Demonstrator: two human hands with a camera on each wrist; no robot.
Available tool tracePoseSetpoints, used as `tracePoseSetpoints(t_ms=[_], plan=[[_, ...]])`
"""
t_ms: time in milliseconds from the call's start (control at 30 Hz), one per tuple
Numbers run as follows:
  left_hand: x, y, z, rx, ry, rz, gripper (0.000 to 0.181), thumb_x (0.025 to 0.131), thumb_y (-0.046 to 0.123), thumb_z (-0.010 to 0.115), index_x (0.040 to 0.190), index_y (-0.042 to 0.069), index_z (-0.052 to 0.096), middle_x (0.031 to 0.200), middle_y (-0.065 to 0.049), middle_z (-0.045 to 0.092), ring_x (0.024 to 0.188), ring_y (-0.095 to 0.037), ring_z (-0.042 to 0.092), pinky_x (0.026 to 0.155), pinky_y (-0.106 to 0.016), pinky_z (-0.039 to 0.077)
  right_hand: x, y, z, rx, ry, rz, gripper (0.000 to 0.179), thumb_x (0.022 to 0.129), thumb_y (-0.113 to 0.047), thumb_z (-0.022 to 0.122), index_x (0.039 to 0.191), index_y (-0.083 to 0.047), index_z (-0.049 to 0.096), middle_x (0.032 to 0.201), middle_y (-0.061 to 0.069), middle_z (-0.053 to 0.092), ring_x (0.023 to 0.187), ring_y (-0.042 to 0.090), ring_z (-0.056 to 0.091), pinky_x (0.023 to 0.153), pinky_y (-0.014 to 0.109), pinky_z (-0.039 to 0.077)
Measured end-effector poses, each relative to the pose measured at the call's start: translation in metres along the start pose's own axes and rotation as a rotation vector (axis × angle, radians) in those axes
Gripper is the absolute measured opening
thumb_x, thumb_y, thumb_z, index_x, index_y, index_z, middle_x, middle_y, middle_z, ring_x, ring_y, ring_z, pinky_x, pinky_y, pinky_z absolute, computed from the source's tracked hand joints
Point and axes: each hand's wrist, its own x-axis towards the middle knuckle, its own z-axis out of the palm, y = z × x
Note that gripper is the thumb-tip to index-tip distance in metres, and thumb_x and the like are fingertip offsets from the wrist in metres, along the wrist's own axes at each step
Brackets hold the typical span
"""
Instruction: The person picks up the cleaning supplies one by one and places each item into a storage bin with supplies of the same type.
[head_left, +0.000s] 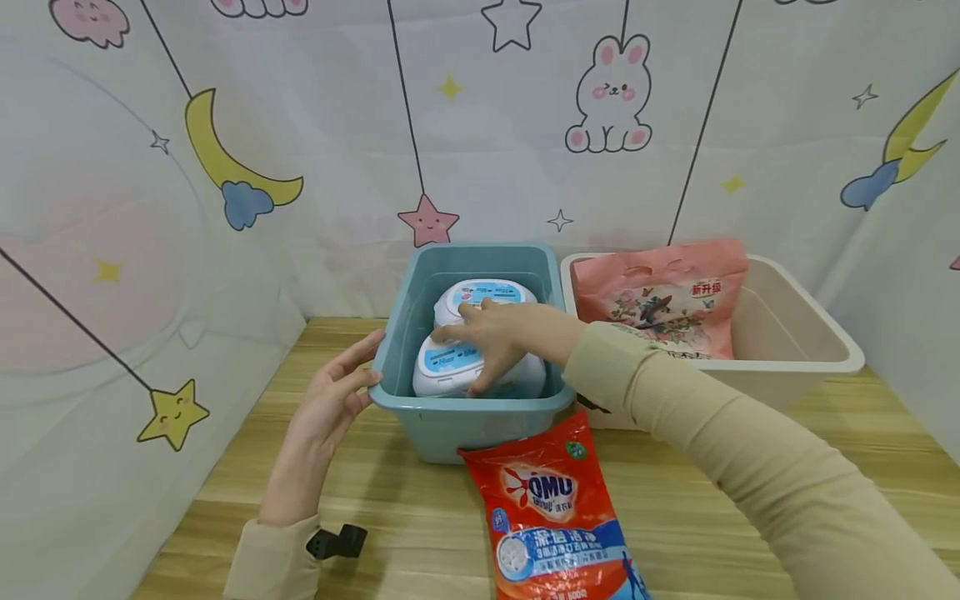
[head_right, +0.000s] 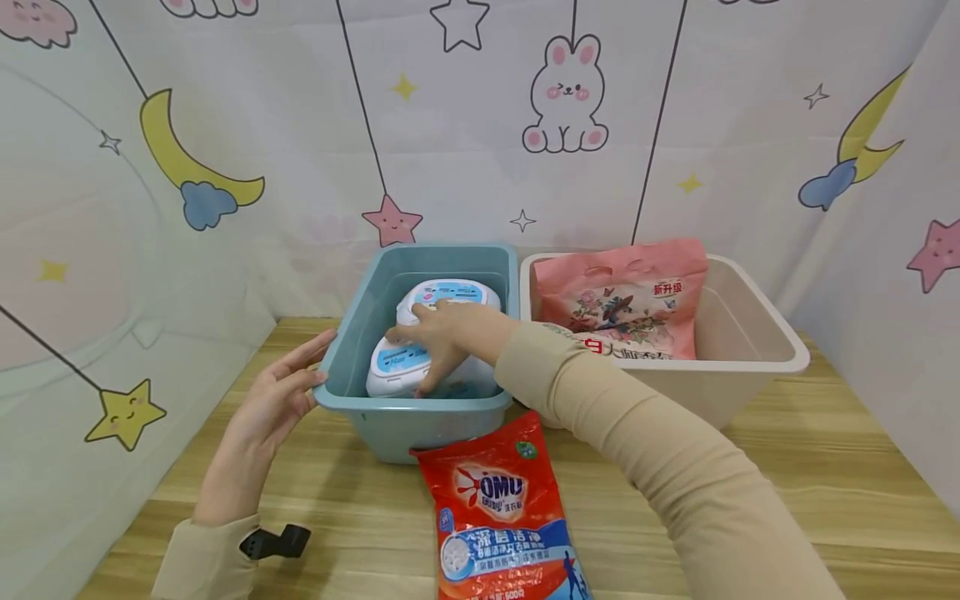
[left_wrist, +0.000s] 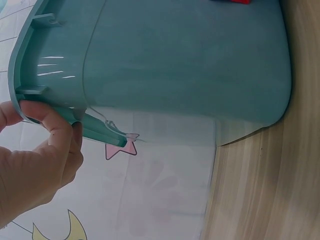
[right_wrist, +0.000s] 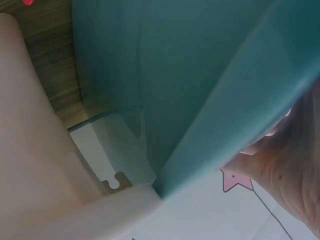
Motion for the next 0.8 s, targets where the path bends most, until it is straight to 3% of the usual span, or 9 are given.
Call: tracePoseSetpoints(t_ms=[400,800], plan=[[0.0002,-0.0001,-0.0004,0.002,-0.001,0.001,0.061,0.091,-0.002,0.051,0.149,0.002,0.032,0.126,-0.002,0.045,0.095,-0.008,0.059,0.080,-0.021,0.052,0.0033,-0.0058,0.0016,0.026,-0.062,0.048,0.088,0.080,-0.059,0.066,0.151,-0.043,0.017,0.163,0.008,0.009,0.149,0.040,0.012,0.112,0.067,0.020],[0.0002,-0.0003,-0.0004,0.013,0.000,-0.002,0.061,0.091,-0.001,0.051,0.149,0.004,0.033,0.129,-0.002,0.044,0.096,-0.008,0.059,0.081,-0.021,0.051,0.0057,-0.0086,0.0031,-0.005,-0.067,0.042,0.089,0.080,-0.061,0.065,0.151,-0.043,0.016,0.163,0.008,0.011,0.147,0.040,0.017,0.112,0.065,0.023]])
